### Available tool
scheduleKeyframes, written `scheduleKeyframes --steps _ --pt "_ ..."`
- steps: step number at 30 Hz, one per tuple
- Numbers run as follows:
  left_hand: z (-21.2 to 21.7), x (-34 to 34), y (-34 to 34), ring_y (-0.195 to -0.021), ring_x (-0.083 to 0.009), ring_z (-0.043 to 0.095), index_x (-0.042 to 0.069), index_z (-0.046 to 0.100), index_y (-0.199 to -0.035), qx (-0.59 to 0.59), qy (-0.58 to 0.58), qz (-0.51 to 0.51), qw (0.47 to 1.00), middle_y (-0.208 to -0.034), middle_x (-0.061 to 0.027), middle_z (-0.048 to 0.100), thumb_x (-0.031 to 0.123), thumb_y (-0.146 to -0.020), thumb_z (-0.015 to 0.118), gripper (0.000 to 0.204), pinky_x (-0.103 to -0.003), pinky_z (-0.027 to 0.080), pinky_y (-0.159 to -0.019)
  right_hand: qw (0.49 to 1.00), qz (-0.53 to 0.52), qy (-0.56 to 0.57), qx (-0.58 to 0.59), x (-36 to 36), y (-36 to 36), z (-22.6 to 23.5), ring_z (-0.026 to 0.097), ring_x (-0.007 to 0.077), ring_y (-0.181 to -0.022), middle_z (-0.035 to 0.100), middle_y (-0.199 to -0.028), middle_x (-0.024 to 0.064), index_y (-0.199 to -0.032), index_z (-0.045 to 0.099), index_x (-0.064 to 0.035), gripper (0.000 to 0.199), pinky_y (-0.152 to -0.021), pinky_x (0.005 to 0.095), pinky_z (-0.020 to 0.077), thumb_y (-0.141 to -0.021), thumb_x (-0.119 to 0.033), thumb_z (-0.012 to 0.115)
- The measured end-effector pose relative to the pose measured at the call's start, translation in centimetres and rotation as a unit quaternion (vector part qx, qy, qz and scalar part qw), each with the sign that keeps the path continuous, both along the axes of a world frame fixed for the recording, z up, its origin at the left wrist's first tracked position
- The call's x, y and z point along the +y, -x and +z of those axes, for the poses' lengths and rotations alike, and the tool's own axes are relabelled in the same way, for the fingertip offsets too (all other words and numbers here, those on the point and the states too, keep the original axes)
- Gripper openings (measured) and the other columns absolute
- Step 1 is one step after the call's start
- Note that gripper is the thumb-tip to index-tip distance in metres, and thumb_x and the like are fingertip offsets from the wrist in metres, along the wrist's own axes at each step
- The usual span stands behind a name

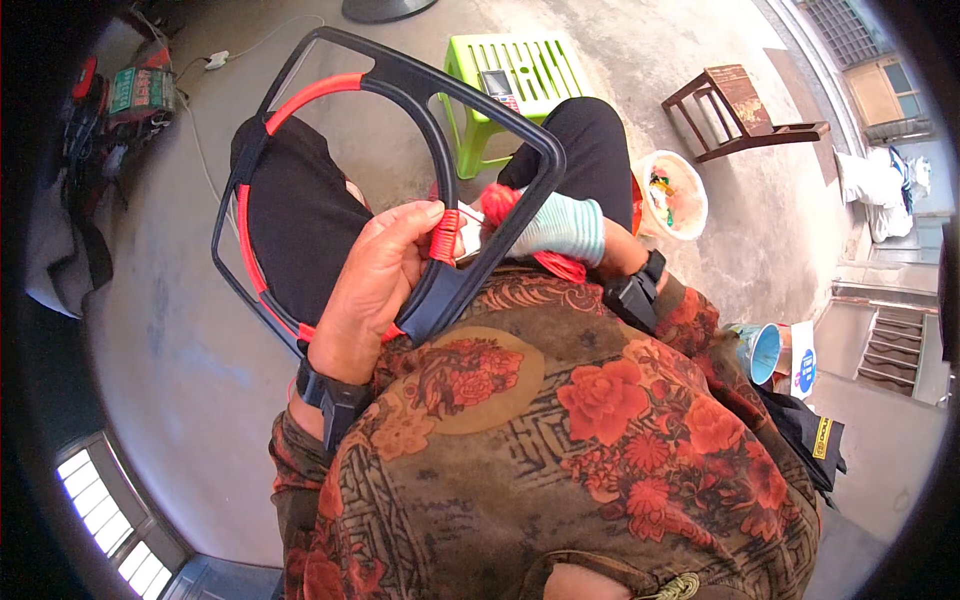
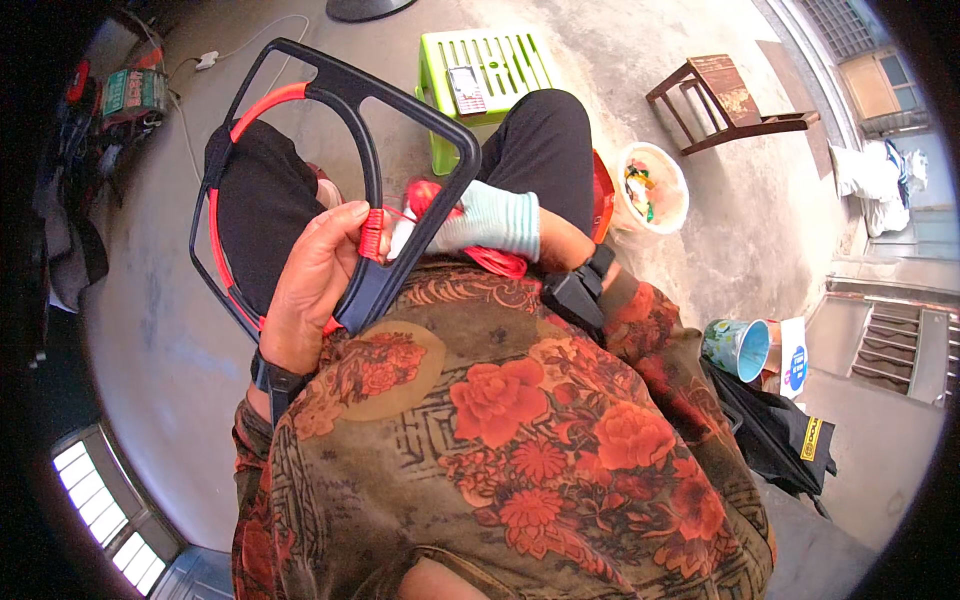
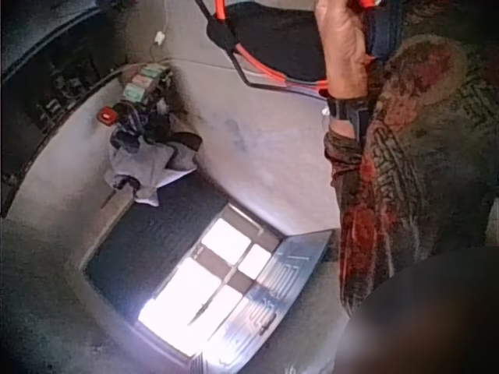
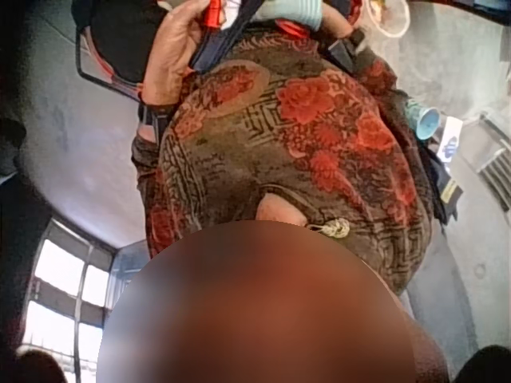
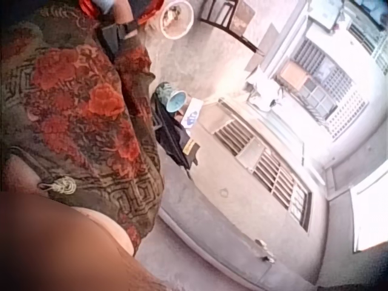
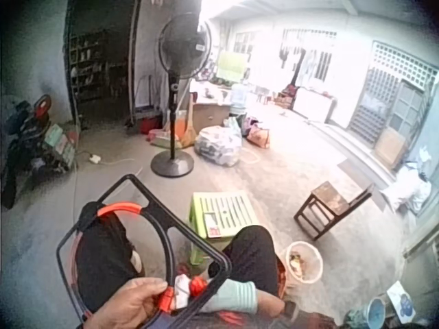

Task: The recorder is wrapping red plastic binding strips around a black circular furniture frame part.

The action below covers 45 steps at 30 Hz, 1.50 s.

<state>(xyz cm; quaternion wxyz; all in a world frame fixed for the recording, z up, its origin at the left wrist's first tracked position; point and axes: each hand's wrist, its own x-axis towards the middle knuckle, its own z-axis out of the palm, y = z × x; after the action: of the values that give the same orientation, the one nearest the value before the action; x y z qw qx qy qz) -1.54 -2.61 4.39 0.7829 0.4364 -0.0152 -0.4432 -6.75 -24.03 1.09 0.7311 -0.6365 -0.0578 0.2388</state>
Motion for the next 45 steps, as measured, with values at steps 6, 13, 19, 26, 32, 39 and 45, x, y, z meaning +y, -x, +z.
scheduleKeyframes --steps 6,13,19,26,32,39,45 --pt "-0.6 0.2 -0.2 -0.068 -0.0146 0.057 -0.002 0.058 -0.091 -0.011 0.006 -0.007 1.0 -0.075 -0.0081 0.06 0.019 -0.088 0.051 0.023 -0.027 0.046 -0.067 0.985 -0.113 -0.108 0.068 -1.4 1.9 2.2 0.055 0.0157 -0.062 0.058 -0.077 0.0079 -0.085 0.057 -0.0033 0.015 -0.058 0.0282 0.0465 -0.077 -0.016 0.057" --pt "0.3 -0.4 0.0 -0.07 -0.0122 0.053 0.0 0.053 -0.099 -0.015 0.047 -0.027 0.998 -0.078 -0.0062 0.057 0.019 -0.09 0.049 0.021 -0.023 0.044 -0.068 0.759 -0.195 -0.621 0.028 -1.3 2.5 3.3 0.053 0.0183 -0.073 0.05 -0.072 0.0039 -0.081 0.051 -0.0104 0.026 -0.053 0.0298 0.0469 -0.089 -0.035 0.051" --pt "-0.2 0.0 0.0 -0.069 -0.0105 0.056 -0.001 0.057 -0.092 0.002 0.057 -0.031 0.998 -0.079 -0.005 0.06 0.014 -0.088 0.052 0.016 -0.022 0.045 -0.068 0.944 -0.326 0.05 -0.002 2.1 3.1 5.6 0.045 0.0108 -0.044 0.048 -0.055 0.0001 -0.082 0.053 -0.0058 0.023 -0.04 0.0233 0.0352 -0.085 -0.028 0.057" --pt "-0.7 0.3 0.2 -0.071 -0.0128 0.056 0.001 0.057 -0.086 0.0 0.027 -0.028 0.999 -0.078 -0.0059 0.059 0.013 -0.087 0.054 0.012 -0.024 0.045 -0.069 0.923 -0.343 0.173 0.001 1.6 2.2 5.5 0.045 0.0101 -0.041 0.047 -0.05 0.0009 -0.068 0.051 -0.0052 0.023 -0.038 0.024 0.0333 -0.083 -0.021 0.059" --pt "-0.5 0.7 0.2 -0.069 -0.0136 0.057 0.001 0.058 -0.085 0.004 0.006 -0.002 1.0 -0.072 -0.0061 0.059 0.014 -0.087 0.055 0.013 -0.026 0.045 -0.07 0.91 -0.394 -0.093 0.092 -1.2 3.5 5.3 0.058 0.0155 -0.059 0.058 -0.073 0.007 -0.096 0.055 -0.0033 0.033 -0.051 0.0238 0.046 -0.085 -0.034 0.058" --pt "-0.5 0.8 -0.2 -0.069 -0.0145 0.058 0.003 0.055 -0.081 -0.028 0.029 -0.007 0.999 -0.073 -0.0068 0.06 0.013 -0.086 0.055 0.011 -0.026 0.046 -0.069 0.94 -0.268 0.21 -0.002 -4.6 3.5 1.5 0.057 0.0143 -0.094 0.06 -0.102 0.0074 -0.111 0.054 -0.0012 0.035 -0.082 0.0273 0.0445 -0.084 -0.022 0.058" --pt "1.2 1.1 -0.8 -0.068 -0.0149 0.06 0.003 0.054 -0.083 -0.046 -0.02 -0.017 0.999 -0.073 -0.0064 0.06 0.01 -0.085 0.053 0.007 -0.026 0.047 -0.067 0.984 -0.133 0.111 0.027 -1.4 1.2 4.1 0.054 0.012 -0.096 0.059 -0.102 0.0061 -0.107 0.057 0.0019 0.038 -0.087 0.0262 0.0413 -0.073 -0.011 0.067"
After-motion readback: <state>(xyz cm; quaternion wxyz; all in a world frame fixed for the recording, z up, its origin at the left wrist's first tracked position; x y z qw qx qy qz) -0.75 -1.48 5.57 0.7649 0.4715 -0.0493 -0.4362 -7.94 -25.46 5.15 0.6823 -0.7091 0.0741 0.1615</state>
